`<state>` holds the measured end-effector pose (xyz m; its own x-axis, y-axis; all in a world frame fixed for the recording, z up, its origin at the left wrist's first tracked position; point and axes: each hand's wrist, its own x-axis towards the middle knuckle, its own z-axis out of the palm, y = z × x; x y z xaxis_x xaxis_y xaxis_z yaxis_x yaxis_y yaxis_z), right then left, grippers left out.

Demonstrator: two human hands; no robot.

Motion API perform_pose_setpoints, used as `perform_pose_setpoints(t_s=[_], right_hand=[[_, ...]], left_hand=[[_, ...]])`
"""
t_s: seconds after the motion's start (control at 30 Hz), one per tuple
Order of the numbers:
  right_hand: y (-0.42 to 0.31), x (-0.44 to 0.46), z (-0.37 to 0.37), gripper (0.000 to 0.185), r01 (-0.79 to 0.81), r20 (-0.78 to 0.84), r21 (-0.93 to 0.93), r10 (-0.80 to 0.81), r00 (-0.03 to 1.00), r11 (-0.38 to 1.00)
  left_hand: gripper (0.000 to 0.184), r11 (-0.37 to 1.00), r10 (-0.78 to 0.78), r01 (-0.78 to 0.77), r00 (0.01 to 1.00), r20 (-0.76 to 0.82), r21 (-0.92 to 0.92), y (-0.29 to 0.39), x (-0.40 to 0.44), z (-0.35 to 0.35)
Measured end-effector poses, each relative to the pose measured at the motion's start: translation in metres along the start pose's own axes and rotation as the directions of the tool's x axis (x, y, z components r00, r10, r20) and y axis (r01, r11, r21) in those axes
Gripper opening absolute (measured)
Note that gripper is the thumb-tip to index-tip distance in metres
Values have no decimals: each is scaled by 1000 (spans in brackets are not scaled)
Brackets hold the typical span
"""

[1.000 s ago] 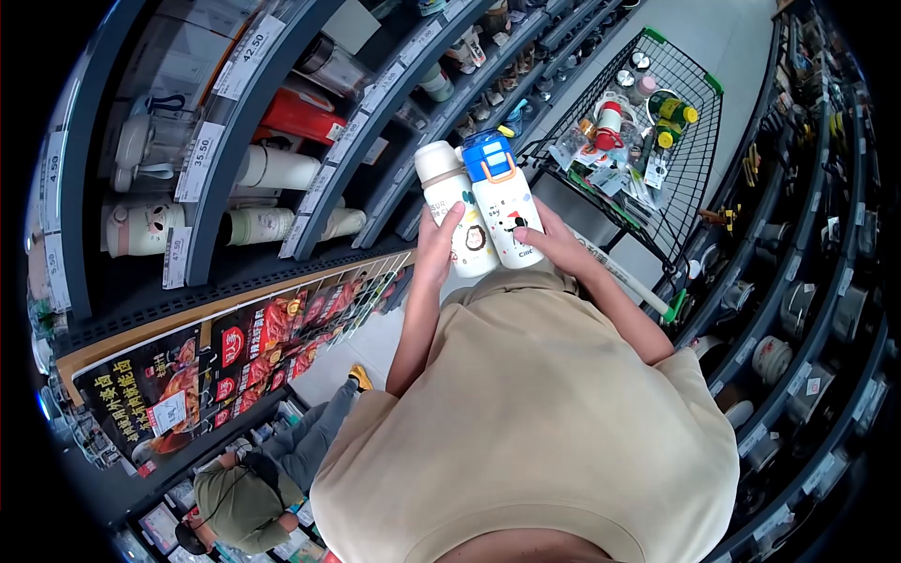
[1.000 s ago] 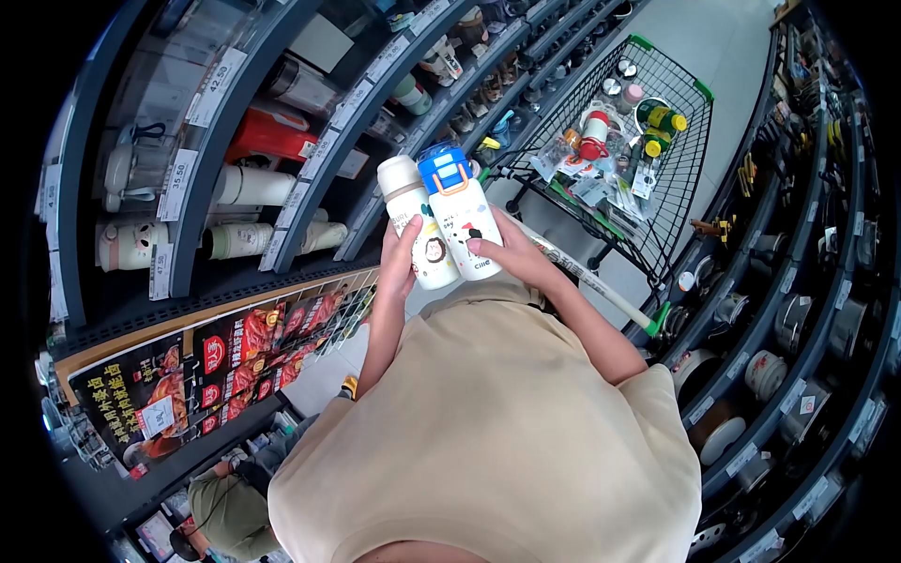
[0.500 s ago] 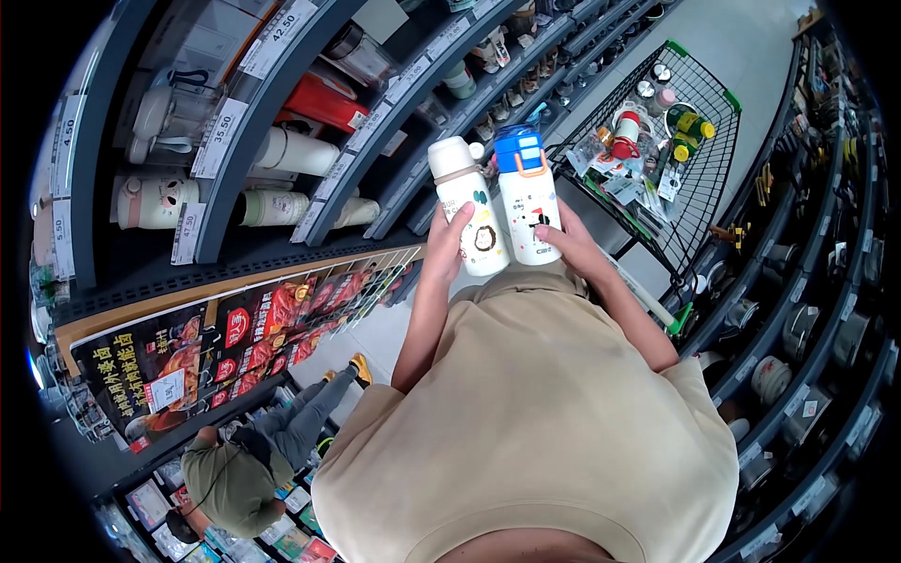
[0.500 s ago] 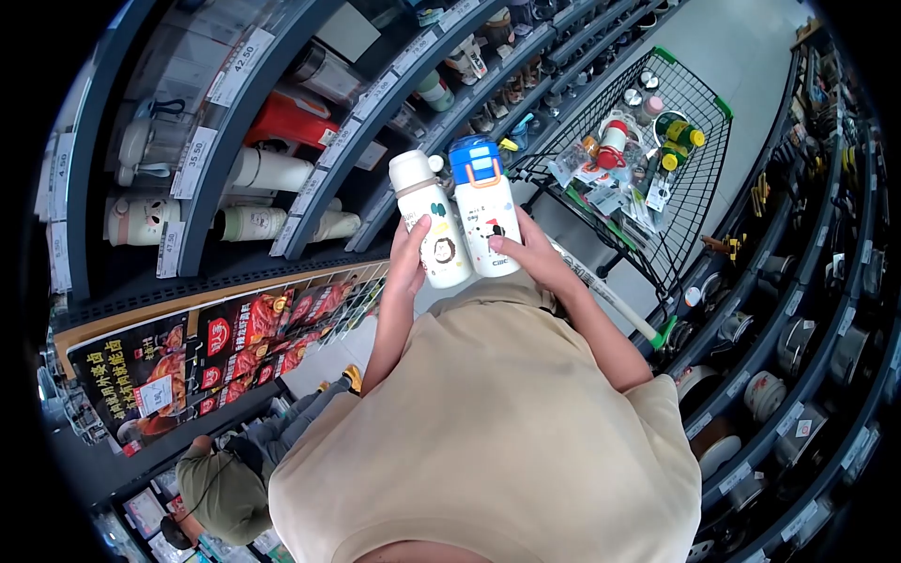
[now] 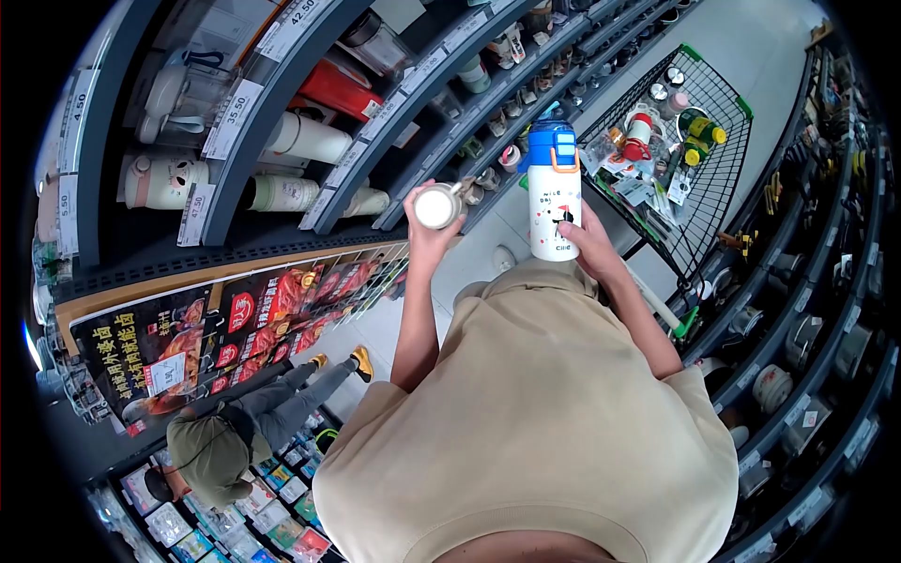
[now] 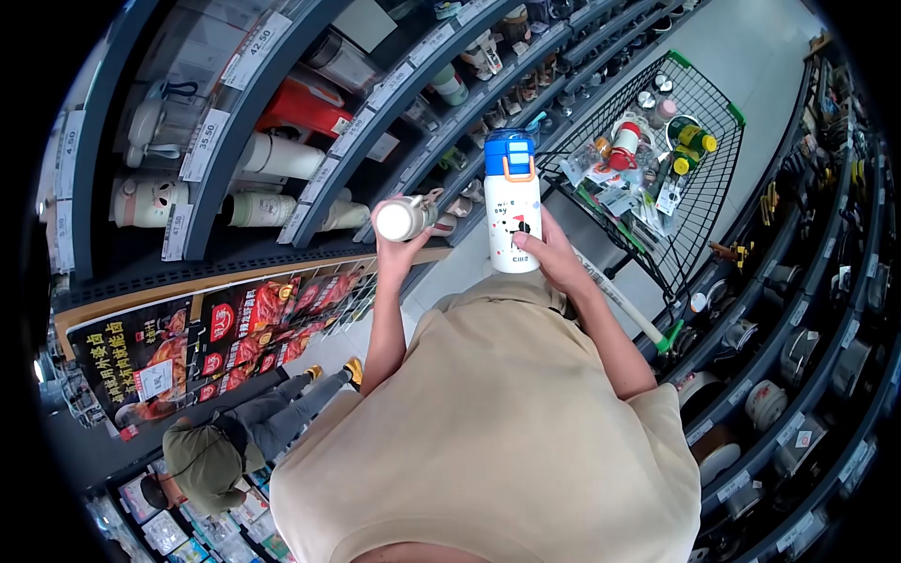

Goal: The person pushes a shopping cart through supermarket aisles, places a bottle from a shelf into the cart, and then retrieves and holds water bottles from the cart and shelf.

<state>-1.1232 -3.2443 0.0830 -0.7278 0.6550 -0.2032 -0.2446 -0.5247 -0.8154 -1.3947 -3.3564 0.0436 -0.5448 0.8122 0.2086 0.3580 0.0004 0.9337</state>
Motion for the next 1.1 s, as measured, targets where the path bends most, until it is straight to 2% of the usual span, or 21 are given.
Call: perform_pose_setpoints(t_s=[0.07, 0.13, 0.23, 0.3, 0.4, 0.5, 0.63, 0.67, 0.77, 0.9, 1.03, 1.07, 1.1], right_hand=[[0, 0, 0, 72, 12, 8, -20, -11, 1000, 1000], [1, -2, 2, 72, 13, 12, -33, -13, 1000, 999], [-1, -4, 5, 72, 11, 10, -59, -10, 1000, 998], [-2, -6, 5, 72, 20, 0, -98, -20, 1000, 995], [-4, -10, 7, 72, 20, -1, -135, -21, 1000, 991], [0, -13, 3, 71, 32, 1, -150, -33, 999, 988], [-2, -18, 5, 71, 56, -13, -149, -59, 998, 987], [-2, -19, 5, 71, 59, -25, -149, -63, 998, 987], [0, -22, 2, 73, 47, -50, -132, -54, 997, 990], [2, -25, 2, 75, 47, -81, -91, -55, 995, 995], [2, -29, 1, 76, 61, -90, -74, -67, 994, 995], [1, -30, 0, 76, 60, -93, -81, -68, 993, 995], [1, -31, 0, 76, 61, -94, -89, -69, 993, 994]], left_hand=[[88, 988, 137, -132, 989, -61, 74, -28, 6, -3], [86, 948, 241, -211, 965, -106, 239, -53, 15, -12], [81, 882, 328, -242, 932, -157, 405, -72, 26, -21], [81, 877, 333, -215, 917, -221, 430, -80, 32, -26], [76, 903, 343, -233, 896, -282, 360, -97, 43, -34], [72, 967, 122, -37, 935, -333, 251, -113, 50, -38], [74, 997, 13, 12, 952, -307, 79, -147, 66, -48], [71, 999, 4, 15, 936, -351, 50, -160, 72, -48], [70, 988, -19, 63, 956, -292, 143, -206, 91, -63], [81, 967, -25, 144, 876, -482, 211, -186, 98, -59], [80, 944, -244, 324, 816, -524, 65, -148, 107, -50], [77, 929, -250, 356, 807, -535, 104, -145, 111, -49], [81, 918, -347, 396, 792, -502, -10, -142, 114, -50]])
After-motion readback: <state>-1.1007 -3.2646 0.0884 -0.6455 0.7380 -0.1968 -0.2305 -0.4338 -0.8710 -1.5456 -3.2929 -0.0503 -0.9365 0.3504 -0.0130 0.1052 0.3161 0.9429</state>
